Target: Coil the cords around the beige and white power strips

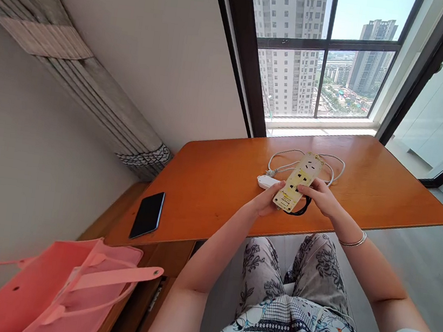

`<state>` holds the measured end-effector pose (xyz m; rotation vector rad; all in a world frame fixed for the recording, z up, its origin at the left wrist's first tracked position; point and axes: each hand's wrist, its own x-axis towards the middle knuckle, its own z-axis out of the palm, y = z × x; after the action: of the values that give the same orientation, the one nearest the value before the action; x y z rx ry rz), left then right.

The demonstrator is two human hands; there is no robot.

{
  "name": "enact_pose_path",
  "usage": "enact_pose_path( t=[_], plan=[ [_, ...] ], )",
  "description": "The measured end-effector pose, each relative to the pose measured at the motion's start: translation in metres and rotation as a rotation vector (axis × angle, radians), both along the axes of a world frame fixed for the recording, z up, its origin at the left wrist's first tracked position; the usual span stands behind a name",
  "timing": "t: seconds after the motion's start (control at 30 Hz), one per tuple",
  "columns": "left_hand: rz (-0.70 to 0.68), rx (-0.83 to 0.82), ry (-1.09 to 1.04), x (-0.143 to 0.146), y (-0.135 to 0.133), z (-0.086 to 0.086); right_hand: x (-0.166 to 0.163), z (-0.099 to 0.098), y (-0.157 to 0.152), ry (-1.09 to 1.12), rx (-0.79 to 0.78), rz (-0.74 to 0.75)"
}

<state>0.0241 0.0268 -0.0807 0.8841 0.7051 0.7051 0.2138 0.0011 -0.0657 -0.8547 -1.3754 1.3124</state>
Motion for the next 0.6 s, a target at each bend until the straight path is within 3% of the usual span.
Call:
enact_pose_path(
  t=[0.17,0.47,0.6],
  plan=[
    [-0.041,-0.010,0.008,0.003,-0.003,0.003,-0.004,-0.009,0.003,0.058,-0.085,-0.081],
    [0.123,0.035,0.085,0.011,-0.001,0.000,-0.008,-0.028,0.010,0.119,-0.117,-0.262],
    [0.109,0.060,0.108,0.006,0.003,0.000,-0.001,-0.027,0.010,0.125,-0.182,-0.158]
  ],
)
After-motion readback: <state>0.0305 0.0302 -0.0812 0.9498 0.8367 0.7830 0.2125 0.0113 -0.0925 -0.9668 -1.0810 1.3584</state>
